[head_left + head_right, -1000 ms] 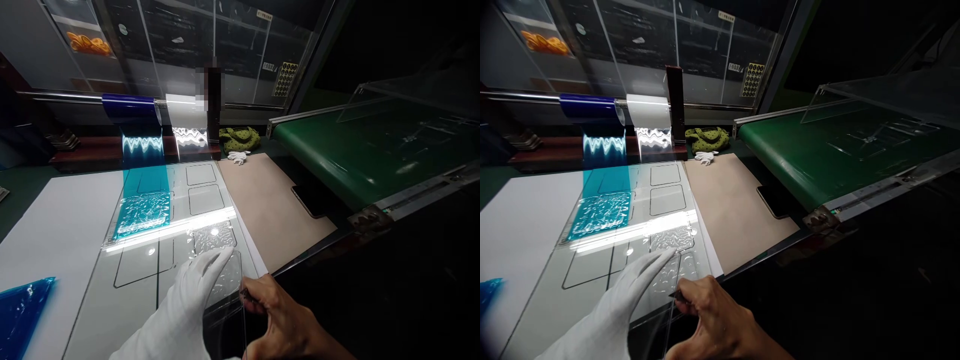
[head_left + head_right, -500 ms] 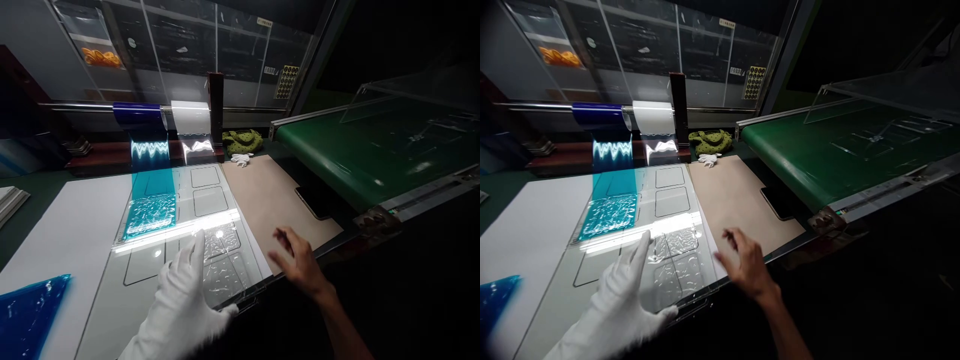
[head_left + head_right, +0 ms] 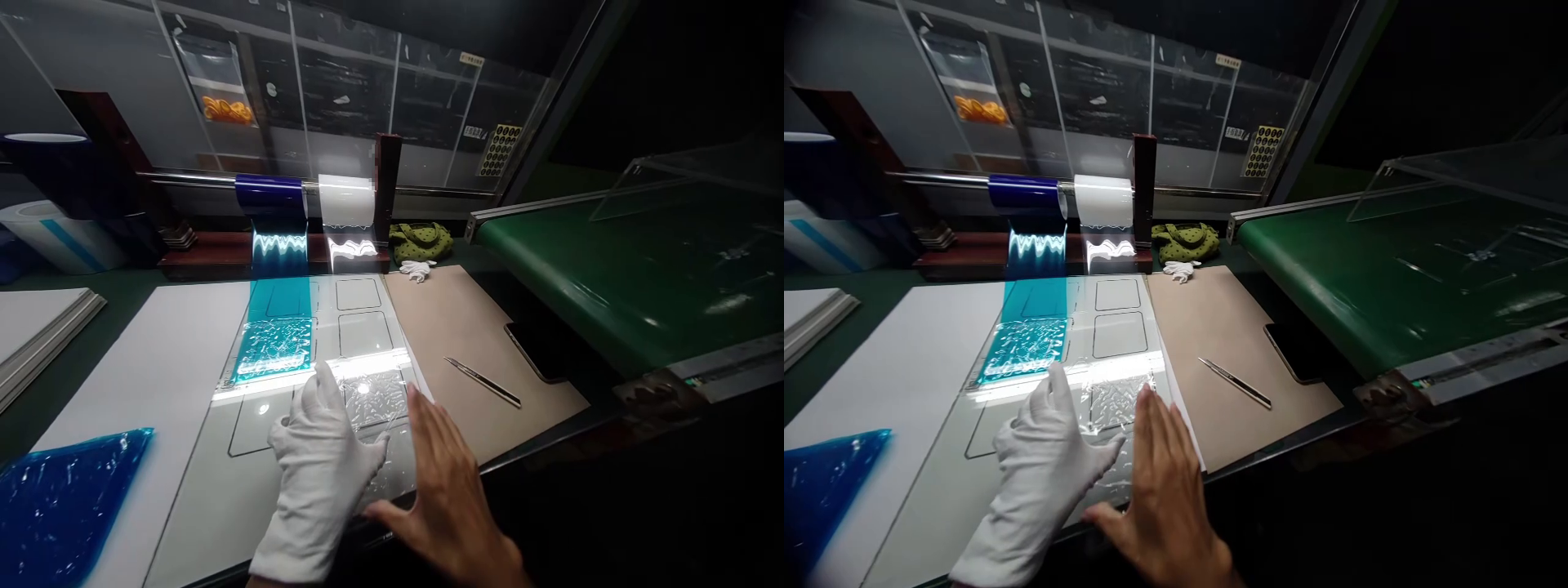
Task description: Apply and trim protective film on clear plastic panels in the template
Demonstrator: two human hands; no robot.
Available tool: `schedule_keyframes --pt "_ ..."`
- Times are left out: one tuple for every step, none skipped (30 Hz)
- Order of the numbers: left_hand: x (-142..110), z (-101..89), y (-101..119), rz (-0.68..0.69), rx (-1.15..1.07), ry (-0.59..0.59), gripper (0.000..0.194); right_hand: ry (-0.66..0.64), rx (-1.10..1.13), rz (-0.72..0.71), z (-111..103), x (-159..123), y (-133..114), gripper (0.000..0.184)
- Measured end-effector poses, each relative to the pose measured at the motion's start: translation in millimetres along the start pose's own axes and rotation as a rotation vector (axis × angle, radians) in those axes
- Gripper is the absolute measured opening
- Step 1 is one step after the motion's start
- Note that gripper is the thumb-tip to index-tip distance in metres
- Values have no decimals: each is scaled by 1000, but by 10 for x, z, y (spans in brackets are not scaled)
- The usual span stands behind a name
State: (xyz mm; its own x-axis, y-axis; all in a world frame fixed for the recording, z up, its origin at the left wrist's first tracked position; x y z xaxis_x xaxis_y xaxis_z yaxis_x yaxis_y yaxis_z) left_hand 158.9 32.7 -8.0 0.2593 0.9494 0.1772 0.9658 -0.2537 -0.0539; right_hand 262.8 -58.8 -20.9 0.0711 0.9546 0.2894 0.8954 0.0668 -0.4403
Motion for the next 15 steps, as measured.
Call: schedule_keyframes --pt "5 7 6 -1 -8 25 113 12 2 0 66 6 -116 127" --pt "10 16 7 -4 -22 43 110 25 -2 6 128 24 -196 125" --pt "15 26 6 -8 -39 53 107 38 -8 12 187 51 -248 123" --pt "21 37 3 -10 -56 57 104 50 -14 17 241 82 -279 120" --pt "29 43 -2 -15 -67 62 100 63 -20 17 288 114 -296 118" --pt "38 48 -9 -21 -74 65 95 75 -26 11 327 143 -307 117" --pt "47 55 -17 -27 -76 61 89 86 -32 2 359 170 -312 116" --pt "58 62 -26 -32 -75 54 83 94 -38 -9 382 193 -313 115" --pt "69 70 -41 -42 -76 45 80 97 -40 -21 395 215 -309 114" --pt "80 82 -63 -50 -87 28 80 93 -38 -38 399 238 -301 114" --pt "89 96 -96 -57 -110 7 86 80 -30 -64 391 264 -289 113" --pt "96 108 -147 -67 -139 -11 97 60 -20 -98 372 296 -271 113" --pt "99 112 -221 -81 -172 -18 111 35 -11 -137 339 338 -241 113" --pt "98 111 -318 -96 -207 -13 124 4 -6 -171 298 391 -194 115" --pt "88 106 -440 -118 -238 3 133 -28 -6 -196 249 460 -127 116"
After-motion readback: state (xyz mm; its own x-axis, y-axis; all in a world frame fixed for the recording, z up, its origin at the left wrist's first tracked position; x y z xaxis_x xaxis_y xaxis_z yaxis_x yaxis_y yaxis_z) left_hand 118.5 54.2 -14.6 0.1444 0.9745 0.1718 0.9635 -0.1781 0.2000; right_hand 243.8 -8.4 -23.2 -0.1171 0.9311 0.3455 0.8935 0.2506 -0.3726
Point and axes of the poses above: each hand's wrist, its own x-axis towards the middle knuckle, its own z-axis out of the palm, y = z × x, the point moved 6 cm from there along x, towards the middle knuckle, and after that the axes turned 10 degrees about x, right-handed, at the moved point
